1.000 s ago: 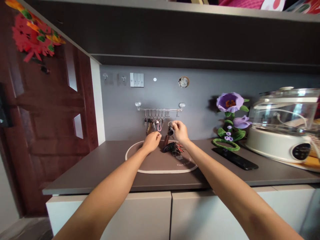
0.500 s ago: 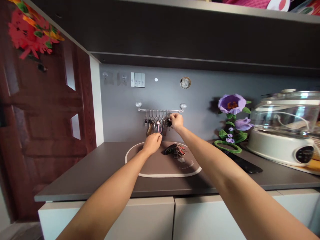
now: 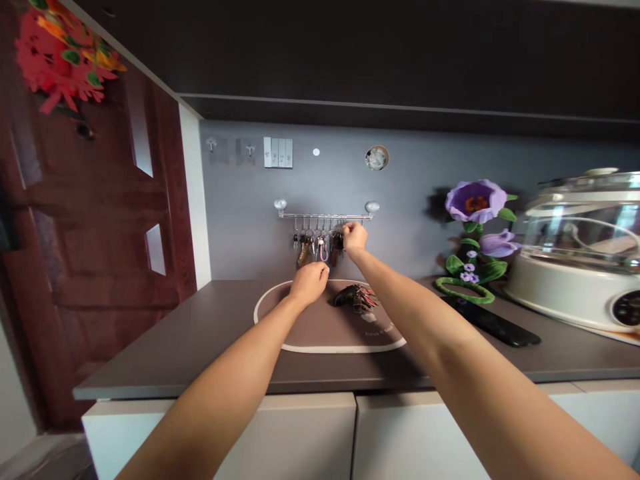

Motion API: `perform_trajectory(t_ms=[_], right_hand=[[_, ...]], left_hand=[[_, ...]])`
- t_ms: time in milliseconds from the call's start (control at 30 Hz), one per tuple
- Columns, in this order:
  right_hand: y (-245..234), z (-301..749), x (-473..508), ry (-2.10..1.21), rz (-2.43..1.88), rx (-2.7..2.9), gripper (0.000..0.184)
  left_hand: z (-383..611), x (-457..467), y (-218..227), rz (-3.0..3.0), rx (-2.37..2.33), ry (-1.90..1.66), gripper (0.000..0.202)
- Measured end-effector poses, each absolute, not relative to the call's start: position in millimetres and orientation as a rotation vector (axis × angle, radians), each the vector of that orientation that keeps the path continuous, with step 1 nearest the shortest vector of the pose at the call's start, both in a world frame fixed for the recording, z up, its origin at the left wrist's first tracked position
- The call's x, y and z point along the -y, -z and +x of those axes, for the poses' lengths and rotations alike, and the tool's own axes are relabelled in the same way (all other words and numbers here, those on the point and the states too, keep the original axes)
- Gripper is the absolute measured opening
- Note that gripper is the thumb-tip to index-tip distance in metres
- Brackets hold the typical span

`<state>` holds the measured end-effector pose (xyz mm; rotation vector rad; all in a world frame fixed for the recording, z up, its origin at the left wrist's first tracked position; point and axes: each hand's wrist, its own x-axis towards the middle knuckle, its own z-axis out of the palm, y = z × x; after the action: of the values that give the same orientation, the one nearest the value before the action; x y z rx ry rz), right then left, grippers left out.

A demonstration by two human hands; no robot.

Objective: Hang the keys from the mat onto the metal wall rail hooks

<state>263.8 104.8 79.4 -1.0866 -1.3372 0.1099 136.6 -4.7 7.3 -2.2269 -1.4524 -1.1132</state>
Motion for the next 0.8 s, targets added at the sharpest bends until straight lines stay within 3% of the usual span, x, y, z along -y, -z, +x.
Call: perform_trajectory(t_ms=[267,800], right_hand=[[-66,267,-110,-0.118,-1.009,1.304,0.011],[-53,278,-100,-0.662,-0.879,1.274,0.024]], left_hand=[[136,4,-6,-2.214,1.457,1.09,0.027],[136,3,-5,-2.315,1.361,1.148,0.025]])
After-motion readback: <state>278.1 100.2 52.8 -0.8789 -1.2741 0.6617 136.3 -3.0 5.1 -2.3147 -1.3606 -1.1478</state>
